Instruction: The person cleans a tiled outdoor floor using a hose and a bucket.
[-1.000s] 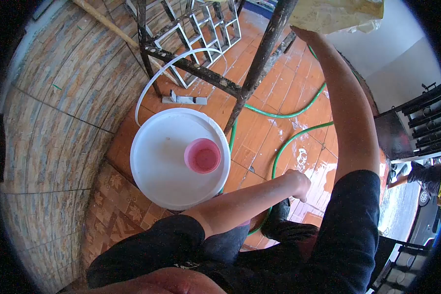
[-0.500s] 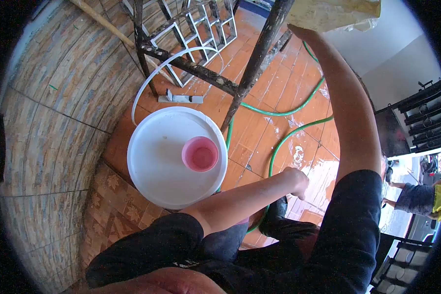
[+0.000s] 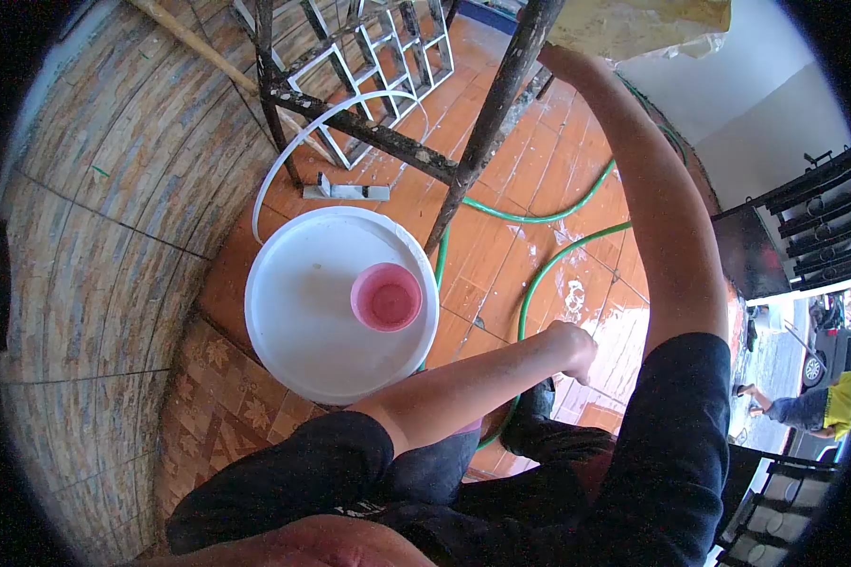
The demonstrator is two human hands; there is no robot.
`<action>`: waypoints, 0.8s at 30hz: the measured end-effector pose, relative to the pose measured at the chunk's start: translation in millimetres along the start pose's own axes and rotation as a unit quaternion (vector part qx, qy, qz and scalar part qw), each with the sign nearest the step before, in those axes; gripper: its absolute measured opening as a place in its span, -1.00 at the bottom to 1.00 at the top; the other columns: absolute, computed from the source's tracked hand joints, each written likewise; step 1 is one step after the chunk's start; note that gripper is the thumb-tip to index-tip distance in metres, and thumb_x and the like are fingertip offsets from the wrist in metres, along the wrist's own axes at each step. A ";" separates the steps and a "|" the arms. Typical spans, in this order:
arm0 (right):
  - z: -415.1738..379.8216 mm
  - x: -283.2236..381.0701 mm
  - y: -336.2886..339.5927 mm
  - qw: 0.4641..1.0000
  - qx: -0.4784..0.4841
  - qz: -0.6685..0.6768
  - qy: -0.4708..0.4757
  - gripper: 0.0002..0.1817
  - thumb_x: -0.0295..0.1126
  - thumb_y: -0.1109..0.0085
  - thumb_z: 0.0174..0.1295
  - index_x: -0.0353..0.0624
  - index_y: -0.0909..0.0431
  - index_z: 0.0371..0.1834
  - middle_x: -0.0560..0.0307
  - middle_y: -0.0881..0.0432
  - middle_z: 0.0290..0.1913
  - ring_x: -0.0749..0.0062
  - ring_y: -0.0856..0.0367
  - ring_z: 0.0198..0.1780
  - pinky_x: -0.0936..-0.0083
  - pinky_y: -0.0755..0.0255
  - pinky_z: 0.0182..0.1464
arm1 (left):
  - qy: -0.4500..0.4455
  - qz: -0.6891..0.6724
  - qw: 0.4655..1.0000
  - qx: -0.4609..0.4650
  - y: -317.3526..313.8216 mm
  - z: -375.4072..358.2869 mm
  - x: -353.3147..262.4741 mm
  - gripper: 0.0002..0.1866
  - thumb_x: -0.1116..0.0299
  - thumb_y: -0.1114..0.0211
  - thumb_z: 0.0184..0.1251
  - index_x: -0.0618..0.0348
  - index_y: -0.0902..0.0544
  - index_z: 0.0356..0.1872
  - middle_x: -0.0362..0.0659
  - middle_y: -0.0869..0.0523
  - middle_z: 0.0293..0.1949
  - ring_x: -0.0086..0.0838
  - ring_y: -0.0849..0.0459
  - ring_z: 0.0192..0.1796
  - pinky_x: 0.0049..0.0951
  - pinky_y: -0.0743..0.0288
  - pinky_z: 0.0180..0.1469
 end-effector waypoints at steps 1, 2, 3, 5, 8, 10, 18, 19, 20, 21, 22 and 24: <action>-0.3 1.4 -0.3 1.000 0.000 0.007 0.001 -0.69 -0.35 0.01 0.22 -0.12 -0.52 0.02 -0.16 -0.62 -0.13 -0.08 -0.57 -0.01 0.06 -0.45 -0.02 | -0.002 -0.001 1.000 -0.005 0.4 0.7 0.5 -0.40 -0.11 -0.31 0.22 0.09 -0.59 0.17 -0.16 -0.66 0.09 -0.21 -0.64 0.10 -0.01 -0.44 0.16; 1.3 2.7 -1.7 1.000 0.003 0.011 0.000 -0.69 -0.35 0.01 0.22 -0.12 -0.52 0.02 -0.16 -0.62 -0.13 -0.08 -0.57 -0.01 0.06 -0.45 -0.02 | -0.003 -0.003 1.000 -0.009 0.4 1.5 0.7 -0.40 -0.11 -0.31 0.22 0.08 -0.59 0.17 -0.15 -0.66 0.10 -0.21 -0.64 0.10 -0.01 -0.43 0.16; 0.6 2.8 -3.0 1.000 0.005 0.016 0.000 -0.69 -0.35 0.01 0.23 -0.12 -0.53 0.02 -0.16 -0.62 -0.14 -0.09 -0.58 -0.01 0.06 -0.46 -0.02 | -0.003 -0.004 1.000 -0.009 1.6 -0.5 0.3 -0.40 -0.11 -0.31 0.22 0.08 -0.59 0.17 -0.15 -0.66 0.10 -0.21 -0.64 0.10 -0.01 -0.43 0.16; 0.8 2.1 -4.5 1.000 0.003 0.024 -0.001 -0.69 -0.35 0.01 0.23 -0.12 -0.53 0.02 -0.17 -0.63 -0.14 -0.09 -0.58 -0.01 0.06 -0.46 -0.03 | 0.008 -0.008 1.000 0.012 3.3 -3.7 -0.2 -0.40 -0.11 -0.31 0.22 0.08 -0.59 0.17 -0.14 -0.66 0.10 -0.21 -0.64 0.10 -0.01 -0.43 0.17; -4.6 -2.0 -5.1 0.999 -0.007 0.044 -0.009 -0.69 -0.36 0.02 0.23 -0.12 -0.53 0.02 -0.17 -0.63 -0.15 -0.09 -0.58 -0.02 0.06 -0.46 -0.03 | 0.006 -0.002 1.000 0.006 5.3 -6.9 -1.4 -0.41 -0.11 -0.31 0.23 0.07 -0.60 0.16 -0.15 -0.67 0.09 -0.21 -0.64 0.10 -0.01 -0.43 0.17; -12.2 -9.0 -3.6 0.992 -0.035 0.115 -0.034 -0.69 -0.36 0.02 0.24 -0.13 -0.53 0.02 -0.18 -0.63 -0.15 -0.09 -0.59 -0.02 0.06 -0.47 -0.03 | 0.004 -0.001 1.000 0.001 5.0 -7.8 -1.6 -0.42 -0.10 -0.31 0.23 0.07 -0.61 0.15 -0.15 -0.67 0.08 -0.20 -0.64 0.10 -0.01 -0.43 0.17; -47.6 5.2 17.6 0.985 0.134 -0.038 -0.097 -0.65 -0.33 -0.05 0.31 -0.02 -0.53 0.15 -0.24 -0.59 0.01 -0.10 -0.54 0.07 0.18 -0.39 0.13 | 0.005 -0.009 1.000 0.004 7.3 -12.0 -2.7 -0.41 -0.09 -0.36 0.16 0.10 -0.63 0.11 -0.14 -0.68 0.07 -0.24 -0.64 0.12 -0.07 -0.50 0.07; -53.8 13.9 22.5 0.987 0.121 -0.017 -0.101 -0.71 -0.31 -0.01 0.32 -0.10 -0.53 0.06 -0.22 -0.62 -0.13 -0.18 -0.58 -0.09 0.06 -0.43 -0.03 | 0.006 -0.005 1.000 0.008 8.0 -12.3 -3.2 -0.41 -0.08 -0.37 0.15 0.10 -0.63 0.11 -0.14 -0.68 0.07 -0.24 -0.64 0.11 -0.08 -0.50 0.07; -60.2 24.5 28.0 0.989 0.109 0.004 -0.104 -0.73 -0.29 0.03 0.32 -0.19 -0.52 -0.04 -0.20 -0.65 -0.28 -0.27 -0.61 -0.25 -0.05 -0.47 -0.19 | 0.006 -0.002 1.000 0.012 8.4 -12.4 -4.0 -0.41 -0.08 -0.37 0.15 0.09 -0.63 0.11 -0.14 -0.68 0.07 -0.24 -0.64 0.11 -0.08 -0.51 0.07; -67.5 35.2 31.4 0.988 0.112 0.005 -0.102 -0.73 -0.29 0.03 0.32 -0.19 -0.52 -0.04 -0.20 -0.65 -0.28 -0.27 -0.61 -0.25 -0.05 -0.47 -0.19 | 0.006 -0.005 1.000 0.011 8.7 -13.1 -4.7 -0.41 -0.08 -0.37 0.15 0.09 -0.63 0.11 -0.14 -0.68 0.07 -0.24 -0.64 0.11 -0.08 -0.51 0.07; -76.9 47.2 32.4 0.984 0.152 0.008 -0.092 -0.74 -0.30 0.04 0.35 -0.17 -0.52 -0.02 -0.19 -0.66 -0.25 -0.24 -0.62 -0.24 -0.04 -0.48 -0.19 | 0.003 -0.005 1.000 0.002 8.3 -14.2 -5.6 -0.41 -0.08 -0.37 0.14 0.09 -0.63 0.11 -0.14 -0.68 0.07 -0.24 -0.64 0.11 -0.08 -0.51 0.08; -89.8 59.6 33.0 0.982 0.173 0.038 -0.072 -0.73 -0.32 0.03 0.37 -0.09 -0.53 0.06 -0.15 -0.68 -0.17 -0.17 -0.64 -0.17 0.03 -0.51 -0.13 | -0.001 -0.006 1.000 -0.008 7.0 -12.6 -6.7 -0.41 -0.08 -0.37 0.14 0.08 -0.64 0.10 -0.15 -0.68 0.08 -0.24 -0.64 0.11 -0.08 -0.51 0.08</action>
Point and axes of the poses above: each hand's wrist, its own z-axis towards the middle knuckle, its own y-axis out of the back of the hand, x = y × z, the point moved 4 cm from there along z, towards the middle knuckle
